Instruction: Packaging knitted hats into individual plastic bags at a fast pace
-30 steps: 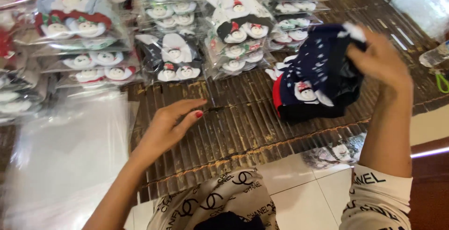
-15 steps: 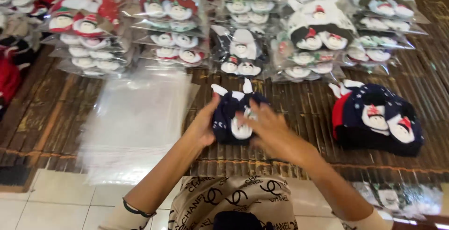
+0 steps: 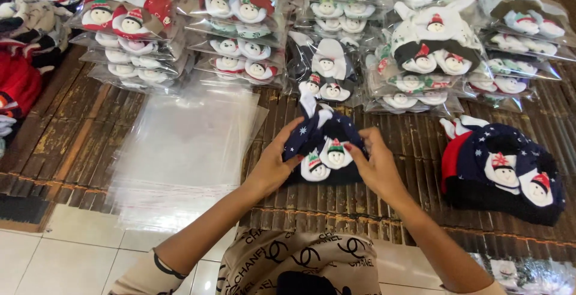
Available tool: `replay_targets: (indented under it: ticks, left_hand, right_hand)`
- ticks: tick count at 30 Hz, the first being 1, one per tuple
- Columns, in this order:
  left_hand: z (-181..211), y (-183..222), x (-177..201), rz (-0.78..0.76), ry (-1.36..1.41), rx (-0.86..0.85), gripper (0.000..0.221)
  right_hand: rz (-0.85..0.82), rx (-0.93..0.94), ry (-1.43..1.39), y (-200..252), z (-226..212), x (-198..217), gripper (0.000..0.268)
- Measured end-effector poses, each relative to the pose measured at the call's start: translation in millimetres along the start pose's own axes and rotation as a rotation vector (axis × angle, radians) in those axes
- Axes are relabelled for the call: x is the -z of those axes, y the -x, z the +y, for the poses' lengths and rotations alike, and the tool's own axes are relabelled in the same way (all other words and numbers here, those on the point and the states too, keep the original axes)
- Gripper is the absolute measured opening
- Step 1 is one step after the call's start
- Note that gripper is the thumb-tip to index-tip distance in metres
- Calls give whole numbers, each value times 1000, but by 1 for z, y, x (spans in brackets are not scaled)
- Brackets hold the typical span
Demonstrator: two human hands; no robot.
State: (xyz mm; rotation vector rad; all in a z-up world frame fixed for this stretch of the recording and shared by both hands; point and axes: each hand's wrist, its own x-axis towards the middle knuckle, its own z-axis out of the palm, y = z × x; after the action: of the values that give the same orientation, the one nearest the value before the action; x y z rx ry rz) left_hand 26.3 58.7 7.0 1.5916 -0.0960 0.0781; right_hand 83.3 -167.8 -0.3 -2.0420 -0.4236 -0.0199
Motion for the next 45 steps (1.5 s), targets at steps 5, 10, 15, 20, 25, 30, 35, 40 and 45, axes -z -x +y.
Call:
replay_targets:
  ticks: [5, 10, 15, 20, 25, 30, 35, 40, 45]
  left_hand:
    - [36, 7, 18, 134, -444, -85, 92]
    - [29, 19, 35, 72, -813, 10, 99]
    - [11, 24, 35, 169, -1053, -317, 47]
    - [13, 27, 19, 151, -947, -405, 35]
    - [23, 28, 21, 173, -862, -320, 28]
    - [28, 32, 37, 236, -830, -258, 26]
    - [45, 36, 38, 226, -809, -279, 16]
    - [27, 38, 31, 215, -841, -297, 4]
    - [-2, 45, 22, 45, -962, -256, 17]
  right_hand:
    - [9, 87, 88, -19, -19, 9, 41]
    - [-113, 134, 398, -20, -1, 6, 50]
    - [-253, 519, 349, -13, -4, 4, 38]
    - [-224, 393, 297, -20, -4, 6, 28]
    - [5, 109, -109, -21, -9, 45, 20]
    - [77, 360, 434, 3, -9, 64, 35]
    - [-275, 369, 779, 19, -15, 66, 43]
    - [-259, 585, 632, 7, -48, 23, 32]
    - [-518, 595, 371, -16, -28, -16, 35]
